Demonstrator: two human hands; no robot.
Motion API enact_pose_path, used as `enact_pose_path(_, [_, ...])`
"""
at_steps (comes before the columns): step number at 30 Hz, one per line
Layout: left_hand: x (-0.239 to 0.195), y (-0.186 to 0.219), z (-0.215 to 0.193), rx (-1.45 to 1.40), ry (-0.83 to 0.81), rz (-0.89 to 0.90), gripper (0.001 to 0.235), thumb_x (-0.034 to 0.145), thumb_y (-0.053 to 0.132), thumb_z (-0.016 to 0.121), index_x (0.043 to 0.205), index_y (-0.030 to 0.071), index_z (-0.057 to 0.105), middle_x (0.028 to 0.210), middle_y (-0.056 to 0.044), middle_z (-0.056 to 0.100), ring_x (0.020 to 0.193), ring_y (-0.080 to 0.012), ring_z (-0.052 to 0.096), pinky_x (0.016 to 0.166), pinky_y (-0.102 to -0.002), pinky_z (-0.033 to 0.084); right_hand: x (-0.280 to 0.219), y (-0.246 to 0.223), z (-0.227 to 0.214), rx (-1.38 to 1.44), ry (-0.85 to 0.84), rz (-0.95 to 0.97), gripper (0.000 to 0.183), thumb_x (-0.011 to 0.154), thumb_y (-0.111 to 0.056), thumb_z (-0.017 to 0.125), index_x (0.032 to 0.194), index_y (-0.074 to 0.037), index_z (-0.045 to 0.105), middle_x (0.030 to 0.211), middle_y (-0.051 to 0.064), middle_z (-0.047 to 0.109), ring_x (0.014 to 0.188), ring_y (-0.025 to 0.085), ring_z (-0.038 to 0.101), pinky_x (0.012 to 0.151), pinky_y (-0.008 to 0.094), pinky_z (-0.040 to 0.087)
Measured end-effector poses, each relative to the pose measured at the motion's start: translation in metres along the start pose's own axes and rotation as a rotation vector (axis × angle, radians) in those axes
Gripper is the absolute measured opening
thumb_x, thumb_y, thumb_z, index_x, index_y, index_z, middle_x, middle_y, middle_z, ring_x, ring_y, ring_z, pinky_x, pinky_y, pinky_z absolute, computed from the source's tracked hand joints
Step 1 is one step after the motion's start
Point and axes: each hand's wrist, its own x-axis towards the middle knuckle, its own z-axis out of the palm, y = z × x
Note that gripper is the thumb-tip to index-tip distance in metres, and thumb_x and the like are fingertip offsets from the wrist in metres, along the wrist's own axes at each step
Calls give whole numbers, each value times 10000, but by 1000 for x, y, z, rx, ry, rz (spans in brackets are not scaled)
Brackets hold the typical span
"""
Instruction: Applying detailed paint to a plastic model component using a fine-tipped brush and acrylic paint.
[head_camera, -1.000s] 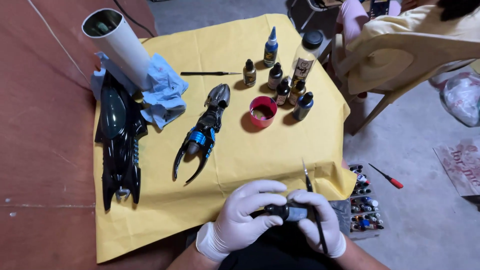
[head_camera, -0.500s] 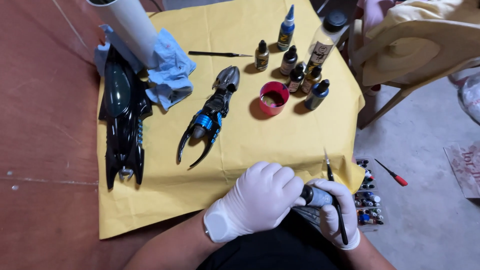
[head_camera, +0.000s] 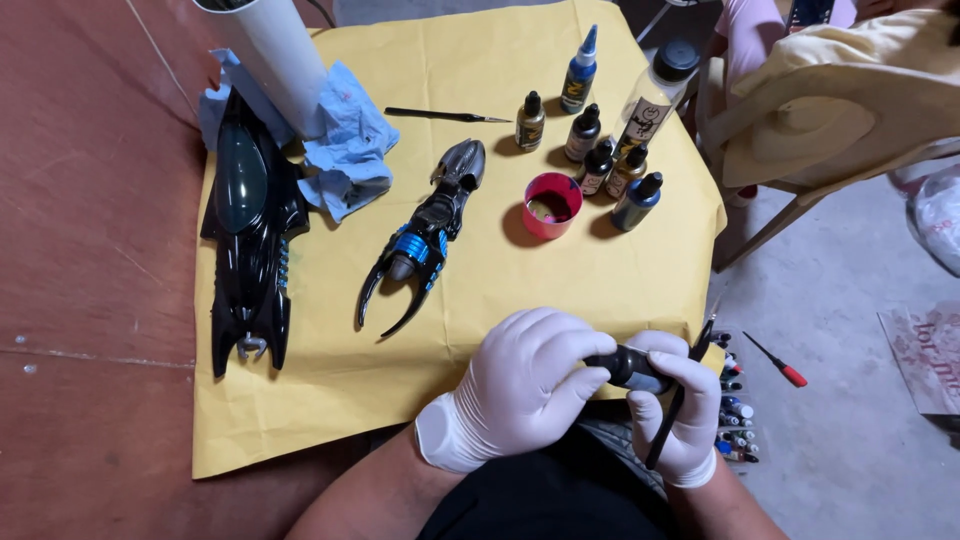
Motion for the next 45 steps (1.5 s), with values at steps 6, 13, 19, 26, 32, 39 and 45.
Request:
enact_pose_path(6, [0,-7,-7,82,55,-79,663,1015,640,319,1006,52,625,807,-62,597,715,-290,597,659,-403,450,-7,3,12,109,-42,67,331,1047,-196,562,1321,-66,430,1159,261,592,1093,309,631,956,367,555])
enact_pose_path(13, [0,-14,-3,40,75,-32,520,1015,559,442,995,70,618,834,-70,613,727,-288,602,684,-396,458,-5,3,16,166,-22,75,320,1041,-153,567,1321,-60,442,1194,275,600,1111,331,641,1003,400,561])
enact_pose_path(19, [-2,-21,3,38,108,17,289,983,376,613,929,93,622,837,-33,632,722,-263,605,686,-382,460,-11,13,22,189,53,79,334,1031,-159,579,1320,-51,451,1136,246,606,1074,314,641,972,390,560])
enact_pose_path(26, [-2,-38,3,20,119,-122,480,1036,462,468,1113,24,647,1080,-124,702,994,-321,686,896,-414,533,-16,13,23,302,115,125,331,1008,-141,611,1307,-66,489,1171,232,638,1129,330,628,1027,448,544])
enact_pose_path(32, [40,-89,6,537,42,-255,751,806,316,793,1435,63,470,1415,-144,545,1227,-377,563,1029,-479,459,-18,20,18,302,230,172,324,998,-140,615,1271,-15,495,1211,290,614,1155,361,654,1047,476,587])
enact_pose_path(39, [73,-114,12,482,-123,-420,1039,772,278,806,1599,67,213,1263,-226,648,1108,-422,630,906,-513,503,-19,18,8,274,294,160,327,982,-96,607,1280,-20,495,1212,280,625,1147,349,664,1036,450,576])
enact_pose_path(45, [49,-81,12,510,-58,-123,665,896,158,688,1478,-13,414,1346,-188,602,1215,-381,593,994,-478,486,-22,23,-5,340,319,212,317,984,-93,623,1273,-26,512,1215,269,632,1183,339,648,1056,440,555])
